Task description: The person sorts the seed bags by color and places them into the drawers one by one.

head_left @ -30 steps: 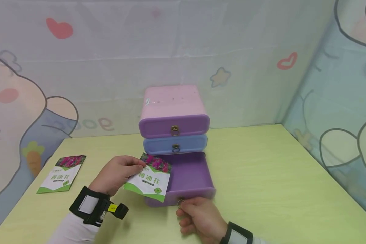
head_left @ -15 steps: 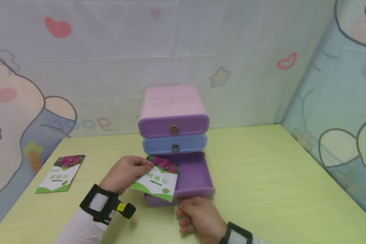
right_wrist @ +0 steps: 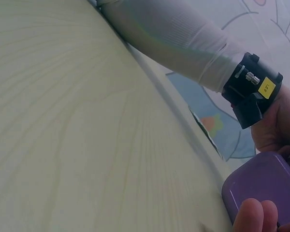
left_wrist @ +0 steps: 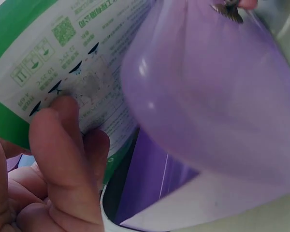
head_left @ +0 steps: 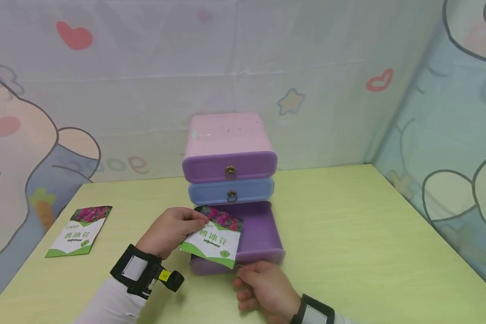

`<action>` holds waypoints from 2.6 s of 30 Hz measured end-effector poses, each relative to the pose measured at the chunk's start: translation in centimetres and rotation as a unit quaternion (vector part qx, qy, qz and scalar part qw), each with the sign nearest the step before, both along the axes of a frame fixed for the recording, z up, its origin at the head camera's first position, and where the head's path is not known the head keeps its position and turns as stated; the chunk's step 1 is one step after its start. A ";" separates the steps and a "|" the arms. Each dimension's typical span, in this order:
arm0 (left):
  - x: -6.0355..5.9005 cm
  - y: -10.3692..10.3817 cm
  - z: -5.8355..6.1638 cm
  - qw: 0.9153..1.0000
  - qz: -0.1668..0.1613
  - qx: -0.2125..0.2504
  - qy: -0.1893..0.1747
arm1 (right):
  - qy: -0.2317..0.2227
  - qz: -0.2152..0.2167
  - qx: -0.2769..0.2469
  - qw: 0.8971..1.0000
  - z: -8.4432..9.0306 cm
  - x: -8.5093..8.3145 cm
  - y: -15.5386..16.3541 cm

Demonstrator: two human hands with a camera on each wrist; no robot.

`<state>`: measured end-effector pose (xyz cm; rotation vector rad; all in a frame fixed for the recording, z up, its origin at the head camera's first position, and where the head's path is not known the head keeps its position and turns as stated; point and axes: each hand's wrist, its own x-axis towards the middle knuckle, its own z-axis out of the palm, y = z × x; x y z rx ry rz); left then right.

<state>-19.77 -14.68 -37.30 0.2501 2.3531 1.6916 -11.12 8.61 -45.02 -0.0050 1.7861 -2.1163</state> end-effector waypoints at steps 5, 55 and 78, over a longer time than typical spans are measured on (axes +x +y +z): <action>-0.1 0.3 -0.2 1.000 -0.005 -0.003 -0.003 | 0.000 -0.002 0.001 1.000 -0.1 0.0 0.0; -1.5 3.1 -0.7 0.991 0.009 -0.122 0.062 | -0.006 0.006 -0.003 1.000 0.2 -0.1 -0.1; -1.2 3.2 -0.7 0.980 -0.008 -0.181 0.085 | -0.002 0.005 -0.006 1.000 0.2 -0.1 -0.1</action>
